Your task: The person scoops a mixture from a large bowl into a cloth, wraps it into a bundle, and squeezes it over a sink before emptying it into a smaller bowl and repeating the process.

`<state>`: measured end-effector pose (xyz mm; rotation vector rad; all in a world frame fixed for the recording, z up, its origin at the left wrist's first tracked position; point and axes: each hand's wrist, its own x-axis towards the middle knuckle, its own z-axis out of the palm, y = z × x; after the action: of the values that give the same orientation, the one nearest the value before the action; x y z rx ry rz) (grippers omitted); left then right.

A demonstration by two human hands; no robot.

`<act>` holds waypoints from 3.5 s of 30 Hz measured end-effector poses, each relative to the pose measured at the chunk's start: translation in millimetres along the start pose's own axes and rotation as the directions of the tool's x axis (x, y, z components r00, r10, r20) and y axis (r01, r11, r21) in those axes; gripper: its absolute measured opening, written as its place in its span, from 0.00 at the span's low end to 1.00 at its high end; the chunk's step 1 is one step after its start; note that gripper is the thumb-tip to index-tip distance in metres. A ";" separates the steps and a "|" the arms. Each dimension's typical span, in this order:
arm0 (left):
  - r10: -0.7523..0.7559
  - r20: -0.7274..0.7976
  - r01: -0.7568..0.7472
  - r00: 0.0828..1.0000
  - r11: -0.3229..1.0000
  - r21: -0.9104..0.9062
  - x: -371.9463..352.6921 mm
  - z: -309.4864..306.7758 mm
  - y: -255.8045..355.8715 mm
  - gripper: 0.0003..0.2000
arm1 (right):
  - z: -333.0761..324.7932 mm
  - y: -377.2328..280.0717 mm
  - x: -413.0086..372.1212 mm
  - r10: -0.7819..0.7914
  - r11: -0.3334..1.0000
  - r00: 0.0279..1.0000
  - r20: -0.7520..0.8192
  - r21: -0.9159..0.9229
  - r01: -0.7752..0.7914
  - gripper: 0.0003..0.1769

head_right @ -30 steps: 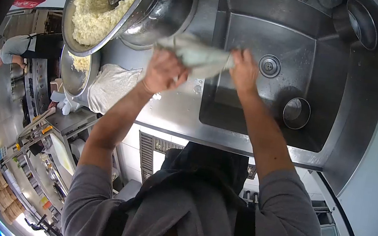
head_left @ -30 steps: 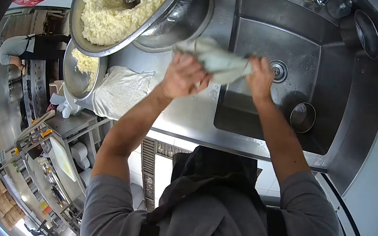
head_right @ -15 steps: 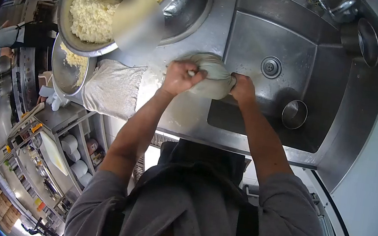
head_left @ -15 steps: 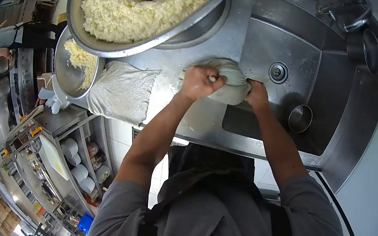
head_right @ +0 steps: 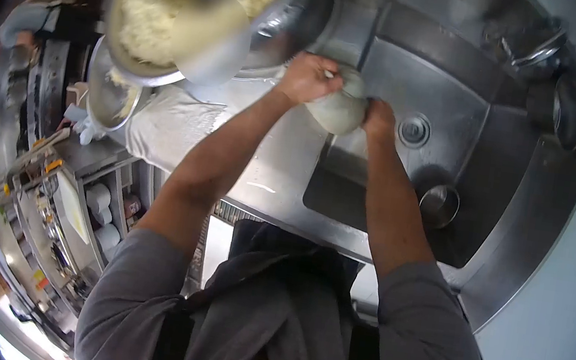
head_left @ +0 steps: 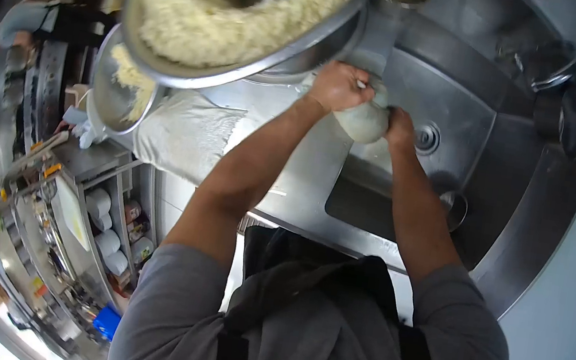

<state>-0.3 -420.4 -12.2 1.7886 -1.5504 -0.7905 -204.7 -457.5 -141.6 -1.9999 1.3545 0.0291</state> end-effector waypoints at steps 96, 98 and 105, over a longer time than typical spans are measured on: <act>-0.128 -0.443 0.293 0.887 0.898 0.328 -380.8 -285.6 -223.3 0.17 | 153.9 -433.5 -140.9 -0.703 0.682 0.675 -0.222 0.056 0.729 0.19; -0.051 -0.317 0.229 0.947 0.799 0.556 -363.7 -267.8 -222.5 0.23 | 184.2 -401.1 -184.5 -0.750 0.636 0.658 0.059 -0.209 0.743 0.21; -0.171 -0.182 0.249 0.968 0.692 0.678 -279.5 -194.9 -180.9 0.37 | 163.2 -297.3 -176.9 -0.727 0.681 0.686 0.015 -0.109 0.724 0.24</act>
<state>227.5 -109.2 -24.2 2.5438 -1.7218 -0.1713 17.2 -164.8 -34.8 -2.5082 0.4792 -0.3046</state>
